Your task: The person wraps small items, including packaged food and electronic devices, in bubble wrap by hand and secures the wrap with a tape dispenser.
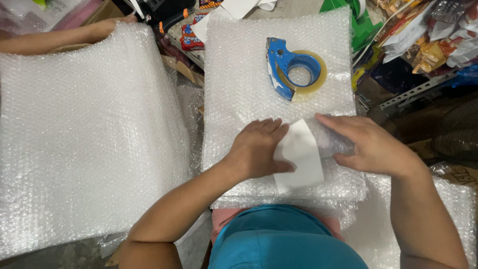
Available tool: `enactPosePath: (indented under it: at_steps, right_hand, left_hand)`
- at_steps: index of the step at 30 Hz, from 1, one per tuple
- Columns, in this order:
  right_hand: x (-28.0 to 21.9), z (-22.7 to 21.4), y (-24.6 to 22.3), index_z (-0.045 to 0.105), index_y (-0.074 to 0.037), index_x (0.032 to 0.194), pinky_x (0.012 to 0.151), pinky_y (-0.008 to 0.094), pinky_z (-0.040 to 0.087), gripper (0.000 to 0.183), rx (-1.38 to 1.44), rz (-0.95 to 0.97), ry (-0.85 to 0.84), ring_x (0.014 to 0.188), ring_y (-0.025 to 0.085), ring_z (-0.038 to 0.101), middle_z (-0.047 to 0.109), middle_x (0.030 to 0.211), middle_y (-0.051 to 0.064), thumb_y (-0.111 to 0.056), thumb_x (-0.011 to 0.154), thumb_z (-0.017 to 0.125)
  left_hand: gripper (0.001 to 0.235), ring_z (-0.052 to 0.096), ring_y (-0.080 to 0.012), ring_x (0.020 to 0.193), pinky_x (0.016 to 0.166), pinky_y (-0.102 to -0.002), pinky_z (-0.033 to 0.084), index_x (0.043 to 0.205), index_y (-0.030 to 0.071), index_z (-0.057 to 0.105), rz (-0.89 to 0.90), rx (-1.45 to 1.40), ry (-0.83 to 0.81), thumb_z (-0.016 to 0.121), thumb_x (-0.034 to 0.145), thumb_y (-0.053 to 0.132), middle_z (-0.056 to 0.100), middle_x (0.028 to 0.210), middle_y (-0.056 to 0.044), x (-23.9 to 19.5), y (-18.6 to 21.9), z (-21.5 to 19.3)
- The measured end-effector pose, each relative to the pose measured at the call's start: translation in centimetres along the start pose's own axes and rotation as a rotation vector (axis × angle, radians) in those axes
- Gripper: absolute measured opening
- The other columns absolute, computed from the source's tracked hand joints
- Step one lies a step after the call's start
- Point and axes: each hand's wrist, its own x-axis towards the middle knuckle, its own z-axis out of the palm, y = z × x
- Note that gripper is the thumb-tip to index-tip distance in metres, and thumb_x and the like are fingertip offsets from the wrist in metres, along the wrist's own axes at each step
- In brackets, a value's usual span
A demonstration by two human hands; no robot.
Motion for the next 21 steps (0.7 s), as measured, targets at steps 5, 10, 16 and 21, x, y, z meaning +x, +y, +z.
enactPosePath:
  at_steps: [5, 10, 16, 21]
  right_hand:
    - [1.9, -0.9, -1.4, 0.056, -0.026, 0.148, 0.098, 0.042, 0.049, 0.090, -0.205, -0.023, -0.076, 0.112, 0.031, 0.061, 0.062, 0.128, 0.013, -0.006, 0.063, 0.079]
    - [4.0, -1.3, -2.5, 0.056, -0.030, 0.147, 0.095, 0.039, 0.049, 0.090, -0.336, 0.181, -0.300, 0.107, 0.029, 0.059, 0.061, 0.123, 0.009, -0.017, 0.064, 0.088]
    - [5.9, -1.6, -2.3, 0.050, -0.027, 0.151, 0.095, 0.037, 0.050, 0.102, -0.410, 0.272, -0.489, 0.116, 0.028, 0.054, 0.056, 0.127, 0.008, -0.021, 0.057, 0.088]
    - [5.4, -2.8, 3.2, 0.058, -0.026, 0.148, 0.086, 0.035, 0.057, 0.084, -0.053, 0.252, -0.232, 0.097, 0.022, 0.069, 0.069, 0.113, 0.005, -0.021, 0.068, 0.082]
  left_hand:
    - [0.085, 0.061, -0.0400, 0.123, 0.100, -0.044, 0.050, 0.132, 0.001, 0.060, 0.014, -0.095, -0.041, 0.086, 0.067, 0.050, 0.060, 0.136, -0.025, 1.4, -0.4, -1.9]
    - [0.083, 0.064, -0.0394, 0.117, 0.096, -0.045, 0.052, 0.135, 0.001, 0.059, -0.021, -0.083, -0.082, 0.085, 0.070, 0.046, 0.064, 0.133, -0.022, 0.9, 0.3, -1.1]
    - [0.084, 0.061, -0.0434, 0.117, 0.095, -0.048, 0.051, 0.132, 0.000, 0.058, 0.045, 0.017, 0.054, 0.086, 0.067, 0.046, 0.061, 0.133, -0.027, 0.2, 0.4, 0.2]
    - [0.078, 0.064, -0.0416, 0.118, 0.099, -0.047, 0.052, 0.135, -0.003, 0.056, 0.082, 0.131, 0.227, 0.082, 0.075, 0.039, 0.062, 0.134, -0.027, -0.1, -0.1, 0.2]
